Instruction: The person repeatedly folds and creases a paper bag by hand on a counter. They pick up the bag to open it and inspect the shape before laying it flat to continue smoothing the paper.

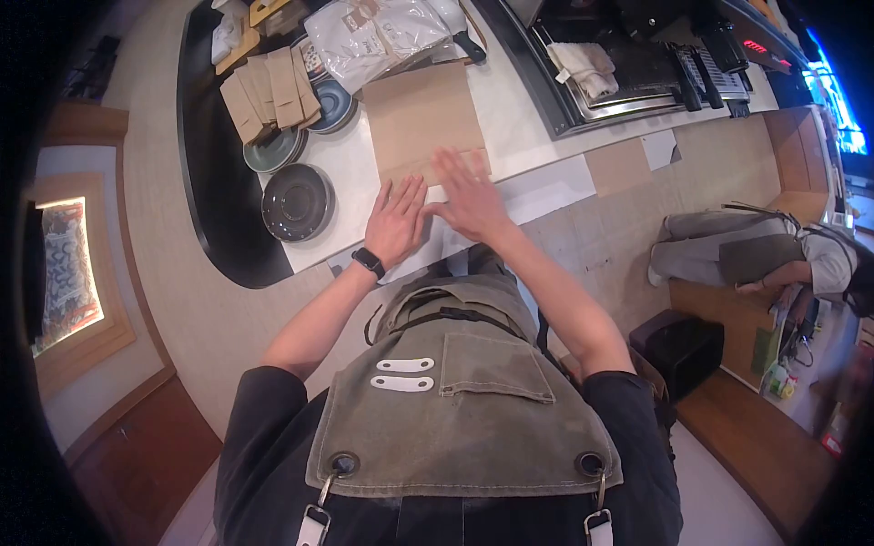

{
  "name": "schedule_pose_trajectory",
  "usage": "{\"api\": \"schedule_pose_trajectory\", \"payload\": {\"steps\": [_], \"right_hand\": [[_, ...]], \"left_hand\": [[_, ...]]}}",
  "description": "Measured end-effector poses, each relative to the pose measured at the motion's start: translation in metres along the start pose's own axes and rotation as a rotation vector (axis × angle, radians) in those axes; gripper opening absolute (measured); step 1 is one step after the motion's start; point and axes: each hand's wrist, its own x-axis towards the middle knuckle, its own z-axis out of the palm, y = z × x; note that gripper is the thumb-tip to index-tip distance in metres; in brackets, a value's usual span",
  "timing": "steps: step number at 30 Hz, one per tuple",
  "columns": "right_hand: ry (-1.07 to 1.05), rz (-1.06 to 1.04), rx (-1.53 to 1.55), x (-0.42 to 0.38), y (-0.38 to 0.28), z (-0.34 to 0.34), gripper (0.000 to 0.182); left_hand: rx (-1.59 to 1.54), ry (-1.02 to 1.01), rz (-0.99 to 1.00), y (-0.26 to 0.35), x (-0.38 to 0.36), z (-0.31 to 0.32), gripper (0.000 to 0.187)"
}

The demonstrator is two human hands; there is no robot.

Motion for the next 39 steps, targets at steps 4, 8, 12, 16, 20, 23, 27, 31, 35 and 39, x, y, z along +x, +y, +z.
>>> {"api": "schedule_pose_trajectory", "payload": {"steps": [4,8,12,16,20,23,27,31,35,39], "right_hand": [[-0.116,0.050,0.061,0.005,0.010,0.011,0.091],[-0.103,0.201,-0.103,-0.021,0.059,-0.009,0.089],[-0.065,0.116,-0.133,-0.013,0.045,-0.011,0.092],[-0.094,-0.053,-0.035,-0.007,0.006,0.005,0.095],[-0.091,-0.066,0.020,-0.004,0.002,0.000,0.095],[-0.104,-0.067,0.012,-0.007,0.004,0.001,0.095],[-0.097,0.049,0.012,-0.007,-0.012,0.000,0.097],[-0.055,0.175,0.540,-0.005,-0.027,-0.005,0.075],[-0.015,0.286,0.816,-0.014,-0.013,-0.057,0.062],[0.102,0.303,0.634,-0.027,0.039,-0.061,0.043]], "left_hand": [[-0.033,0.015,-0.004,0.000,-0.003,0.005,0.051],[-0.038,0.013,0.001,-0.001,-0.004,0.003,0.051],[-0.044,-0.002,-0.004,-0.002,-0.001,-0.001,0.051],[-0.071,-0.086,-0.042,0.000,0.005,-0.011,0.051],[-0.109,0.035,-0.064,-0.004,0.024,-0.016,0.056],[0.002,-0.062,-0.098,-0.010,0.009,-0.014,0.063],[0.008,0.055,-0.340,-0.015,-0.011,-0.012,0.067],[-0.164,0.021,-0.263,0.010,0.016,-0.014,0.062],[0.025,0.015,-0.316,0.008,0.052,-0.024,0.050],[-0.015,0.021,-0.104,-0.032,0.072,-0.030,0.039]]}}
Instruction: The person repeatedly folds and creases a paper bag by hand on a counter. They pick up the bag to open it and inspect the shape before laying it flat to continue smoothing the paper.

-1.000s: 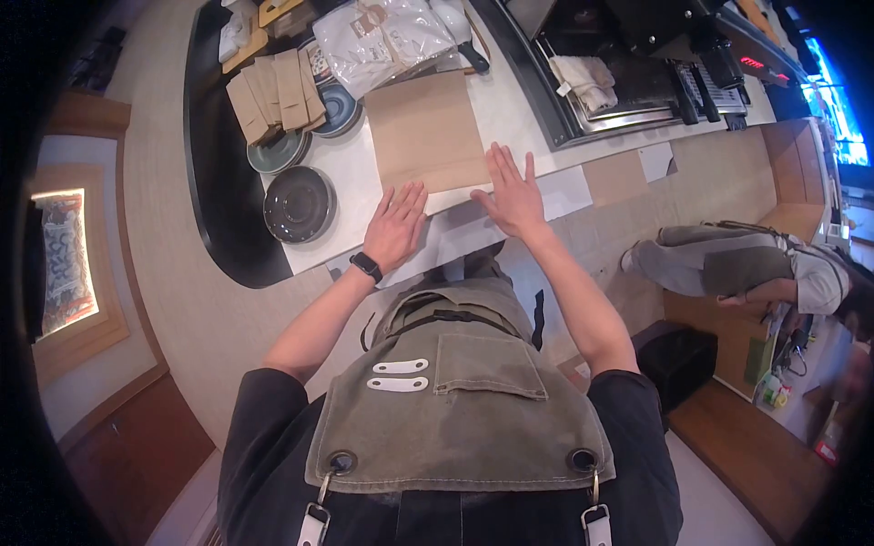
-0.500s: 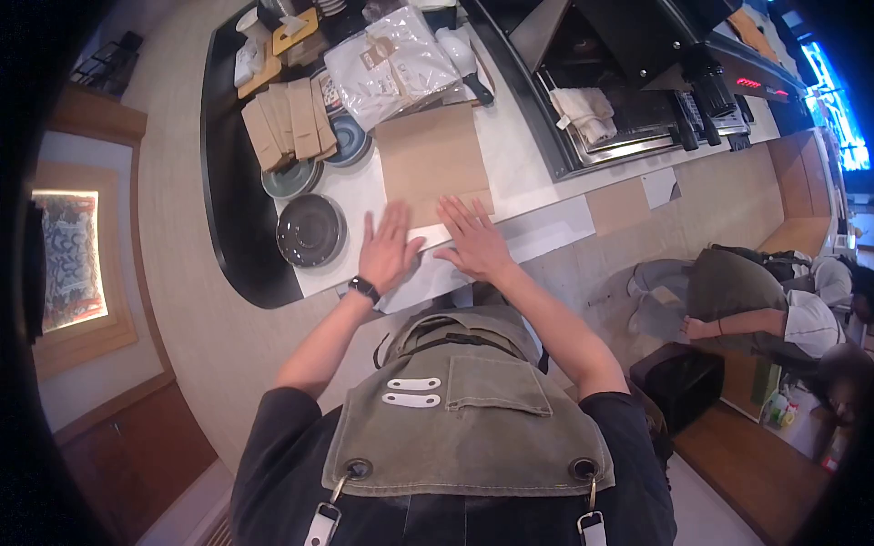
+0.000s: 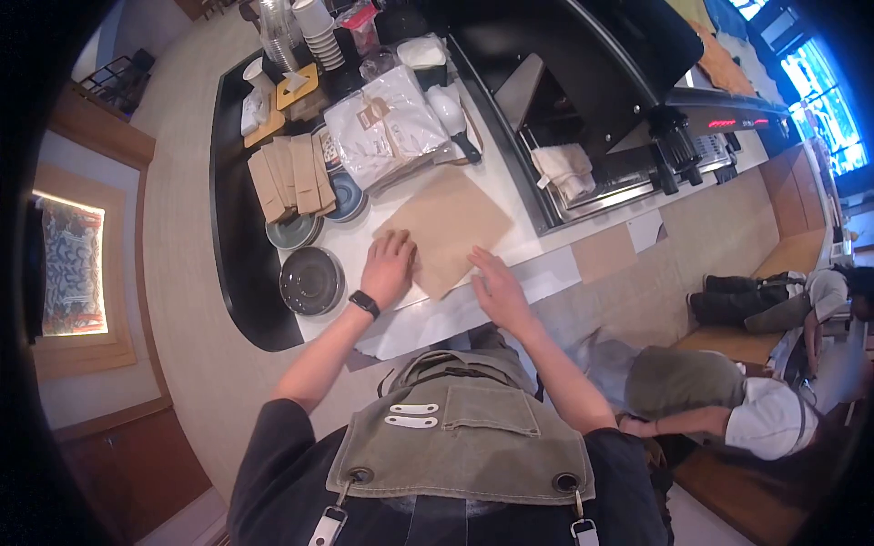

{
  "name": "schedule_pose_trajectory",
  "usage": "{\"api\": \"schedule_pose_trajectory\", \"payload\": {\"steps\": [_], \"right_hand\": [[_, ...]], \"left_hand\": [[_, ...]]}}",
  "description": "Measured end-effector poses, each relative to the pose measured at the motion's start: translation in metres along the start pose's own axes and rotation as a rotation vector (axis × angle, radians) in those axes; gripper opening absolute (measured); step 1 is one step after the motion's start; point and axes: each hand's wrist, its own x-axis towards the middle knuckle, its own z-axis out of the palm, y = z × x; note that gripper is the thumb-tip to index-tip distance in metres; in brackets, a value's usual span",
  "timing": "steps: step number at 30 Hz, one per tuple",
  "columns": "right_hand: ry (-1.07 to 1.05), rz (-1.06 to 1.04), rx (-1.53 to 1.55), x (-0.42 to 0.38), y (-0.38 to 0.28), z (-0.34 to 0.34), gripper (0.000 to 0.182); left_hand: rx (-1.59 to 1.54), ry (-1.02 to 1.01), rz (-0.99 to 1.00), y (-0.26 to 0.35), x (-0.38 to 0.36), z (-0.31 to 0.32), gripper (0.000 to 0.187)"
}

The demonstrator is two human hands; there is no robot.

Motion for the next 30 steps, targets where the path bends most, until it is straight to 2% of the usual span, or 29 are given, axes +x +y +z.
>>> {"api": "schedule_pose_trajectory", "payload": {"steps": [1,4,5,9,10,12,13,14,16,19,22,23,26,27,30], "right_hand": [[0.016,-0.033,-0.074,0.002,0.010,-0.007,0.040],[0.014,-0.125,-0.252,0.005,0.030,-0.017,0.034],[-0.023,-0.154,-0.284,0.003,0.034,-0.017,0.034],[-0.183,-0.287,-0.263,0.000,0.047,-0.008,0.036],[-0.164,-0.320,-0.282,0.005,0.044,-0.010,0.039],[-0.135,-0.369,-0.310,0.003,0.038,-0.015,0.046],[-0.130,-0.356,-0.385,0.005,0.039,-0.020,0.050],[-0.128,-0.340,-0.459,0.006,0.041,-0.025,0.054],[-0.126,-0.339,-0.557,0.008,0.050,-0.029,0.059],[-0.110,-0.380,-0.610,0.002,0.065,-0.020,0.061],[-0.093,-0.420,-0.588,-0.006,0.072,-0.013,0.057],[-0.102,-0.420,-0.554,-0.007,0.072,-0.012,0.055],[-0.105,-0.401,-0.413,-0.006,0.062,-0.016,0.045],[-0.101,-0.390,-0.359,-0.005,0.058,-0.017,0.041],[-0.004,-0.315,-0.115,0.006,0.055,-0.016,0.027]], "left_hand": [[0.025,-0.069,-0.030,0.000,0.011,-0.020,0.034],[0.049,-0.177,-0.003,-0.027,0.038,-0.011,0.032],[0.083,-0.100,0.069,-0.034,0.046,-0.003,0.033],[-0.004,-0.094,0.078,-0.036,0.076,0.016,0.037],[-0.013,0.004,0.069,-0.027,0.078,0.013,0.039],[-0.039,0.181,0.050,0.001,0.066,0.012,0.043],[-0.050,0.076,-0.014,0.017,0.053,0.015,0.053],[-0.124,0.054,0.007,0.028,0.034,0.032,0.060],[-0.164,-0.081,0.052,0.068,0.000,0.009,0.061],[-0.104,-0.137,0.027,0.078,-0.035,0.013,0.065],[0.171,-0.124,0.113,0.053,-0.059,0.045,0.067],[0.073,-0.099,0.136,0.046,-0.064,0.047,0.061],[-0.204,-0.174,0.139,0.029,-0.069,0.033,0.068],[-0.309,-0.070,0.129,0.029,-0.065,0.017,0.057],[-0.542,0.064,-0.047,0.018,-0.063,0.010,0.041]]}}
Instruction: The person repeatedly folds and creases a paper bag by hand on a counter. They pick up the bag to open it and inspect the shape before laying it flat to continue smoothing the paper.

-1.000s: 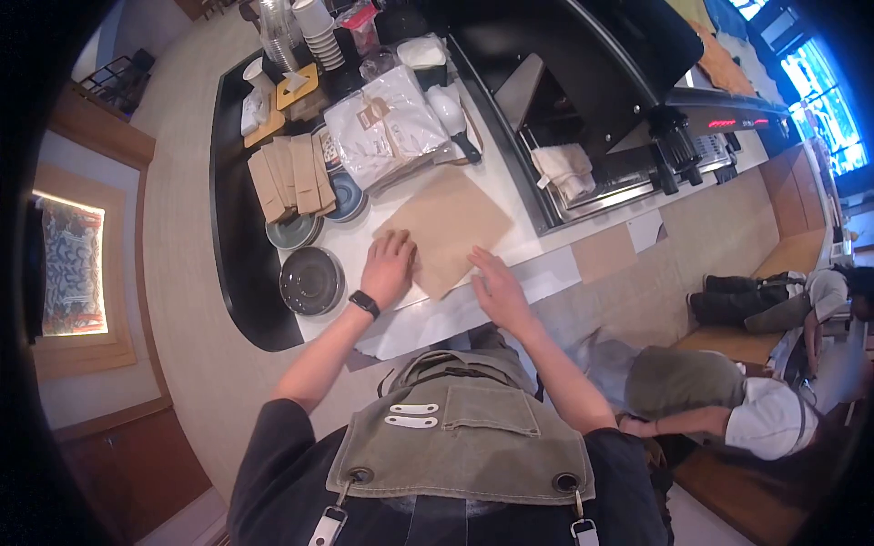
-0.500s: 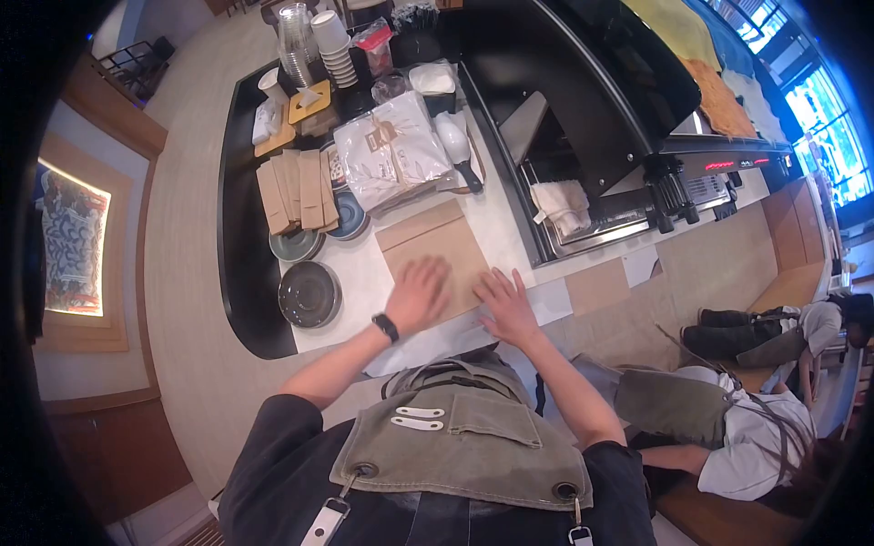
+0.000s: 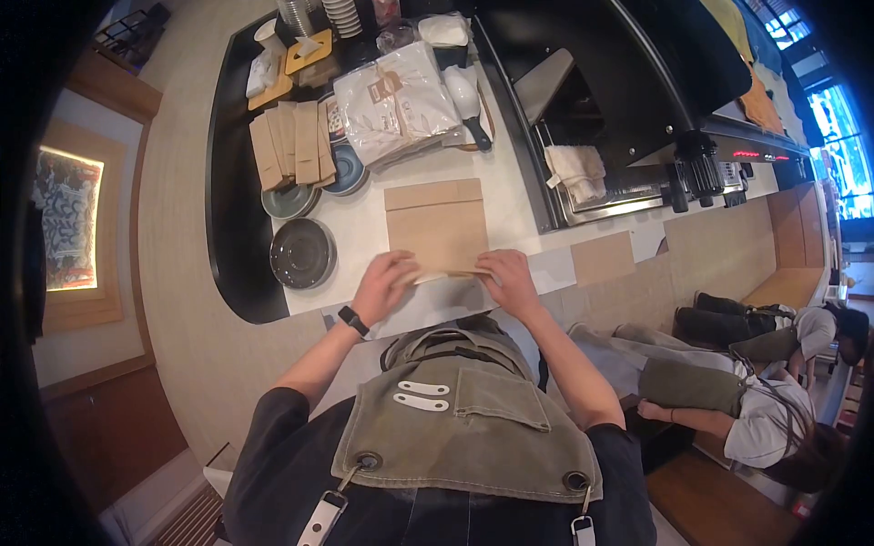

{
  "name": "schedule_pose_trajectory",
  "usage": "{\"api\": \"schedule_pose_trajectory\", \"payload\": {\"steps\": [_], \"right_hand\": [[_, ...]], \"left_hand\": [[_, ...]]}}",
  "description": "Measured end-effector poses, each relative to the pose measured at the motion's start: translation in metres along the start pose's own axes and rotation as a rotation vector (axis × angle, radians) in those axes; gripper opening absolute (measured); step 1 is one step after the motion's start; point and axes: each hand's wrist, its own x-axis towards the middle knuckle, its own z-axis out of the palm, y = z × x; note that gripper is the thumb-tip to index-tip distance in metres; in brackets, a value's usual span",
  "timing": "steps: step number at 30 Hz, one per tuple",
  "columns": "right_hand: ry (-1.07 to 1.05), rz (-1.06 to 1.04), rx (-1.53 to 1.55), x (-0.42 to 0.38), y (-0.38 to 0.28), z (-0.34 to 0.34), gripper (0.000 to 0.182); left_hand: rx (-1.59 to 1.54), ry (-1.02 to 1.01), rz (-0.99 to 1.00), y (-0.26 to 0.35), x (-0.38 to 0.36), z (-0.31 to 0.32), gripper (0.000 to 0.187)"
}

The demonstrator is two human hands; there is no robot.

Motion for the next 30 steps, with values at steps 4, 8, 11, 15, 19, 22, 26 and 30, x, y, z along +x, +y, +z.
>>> {"api": "schedule_pose_trajectory", "payload": {"steps": [4,8,11,15,19,22,26,30], "right_hand": [[0.018,0.344,0.260,0.022,-0.003,-0.002,0.021],[0.057,0.507,0.369,0.050,0.003,-0.006,0.023],[0.123,0.526,0.489,0.060,0.024,0.009,0.028],[0.039,0.594,0.355,0.067,0.034,0.009,0.031],[-0.008,0.652,0.320,0.069,0.028,0.006,0.033],[-0.004,0.702,0.366,0.065,0.025,0.006,0.036],[0.003,0.754,0.445,0.057,0.028,0.006,0.038],[0.012,0.786,0.481,0.060,0.023,0.005,0.036]], "left_hand": [[-0.305,0.156,-0.435,0.013,0.030,-0.017,0.024],[-0.497,0.301,-0.524,-0.005,0.054,-0.008,0.025],[-0.346,0.252,-0.591,-0.013,0.063,-0.008,0.033],[-0.220,0.296,-0.604,-0.012,0.068,-0.006,0.034],[-0.150,0.299,-0.625,-0.006,0.068,-0.011,0.034],[-0.131,0.287,-0.669,-0.006,0.067,-0.014,0.033],[-0.148,0.326,-0.674,-0.007,0.066,-0.013,0.032],[-0.151,0.366,-0.663,-0.010,0.066,-0.011,0.033]]}}
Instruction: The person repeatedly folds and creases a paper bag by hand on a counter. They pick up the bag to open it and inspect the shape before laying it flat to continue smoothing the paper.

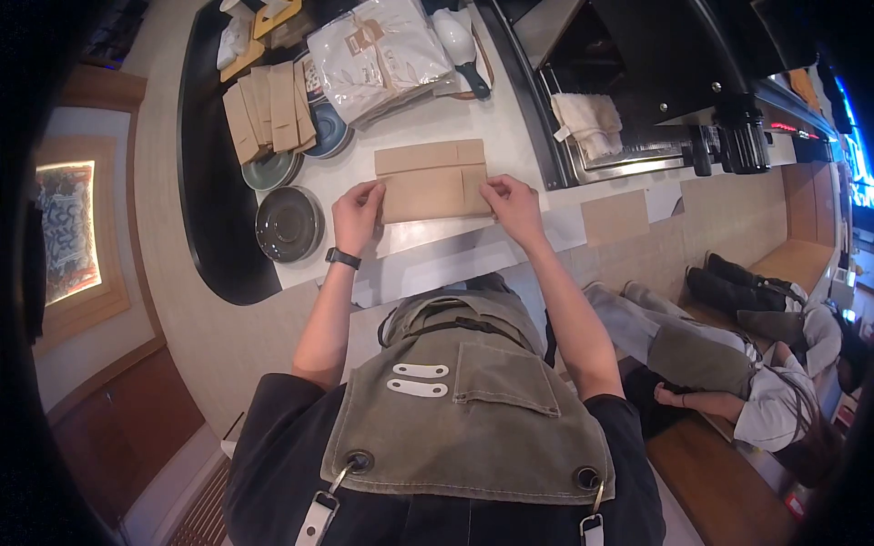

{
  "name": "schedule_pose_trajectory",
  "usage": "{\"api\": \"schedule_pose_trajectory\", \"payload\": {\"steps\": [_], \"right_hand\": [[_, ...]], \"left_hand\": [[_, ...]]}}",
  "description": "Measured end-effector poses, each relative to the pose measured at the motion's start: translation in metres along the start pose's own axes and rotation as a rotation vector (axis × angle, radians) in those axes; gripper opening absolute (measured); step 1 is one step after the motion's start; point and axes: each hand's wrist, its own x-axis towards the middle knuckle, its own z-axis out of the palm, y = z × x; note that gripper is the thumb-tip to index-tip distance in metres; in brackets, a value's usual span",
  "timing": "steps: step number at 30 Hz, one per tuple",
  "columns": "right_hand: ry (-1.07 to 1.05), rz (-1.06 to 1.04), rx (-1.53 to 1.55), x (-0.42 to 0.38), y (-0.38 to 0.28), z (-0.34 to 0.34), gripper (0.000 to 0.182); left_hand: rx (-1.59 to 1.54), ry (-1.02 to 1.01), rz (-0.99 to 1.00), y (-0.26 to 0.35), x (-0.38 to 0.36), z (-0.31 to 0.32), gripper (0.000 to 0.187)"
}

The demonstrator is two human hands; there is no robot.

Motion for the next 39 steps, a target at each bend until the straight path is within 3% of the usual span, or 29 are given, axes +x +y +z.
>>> {"api": "schedule_pose_trajectory", "payload": {"steps": [6,39], "right_hand": [[0.034,0.059,0.003,0.002,-0.006,0.003,0.036],[0.115,0.065,-0.138,0.007,-0.003,0.008,0.037]], "left_hand": [[-0.015,0.009,-0.094,-0.003,0.005,0.002,0.032],[0.006,0.032,-0.196,0.008,0.011,0.001,0.034]]}}
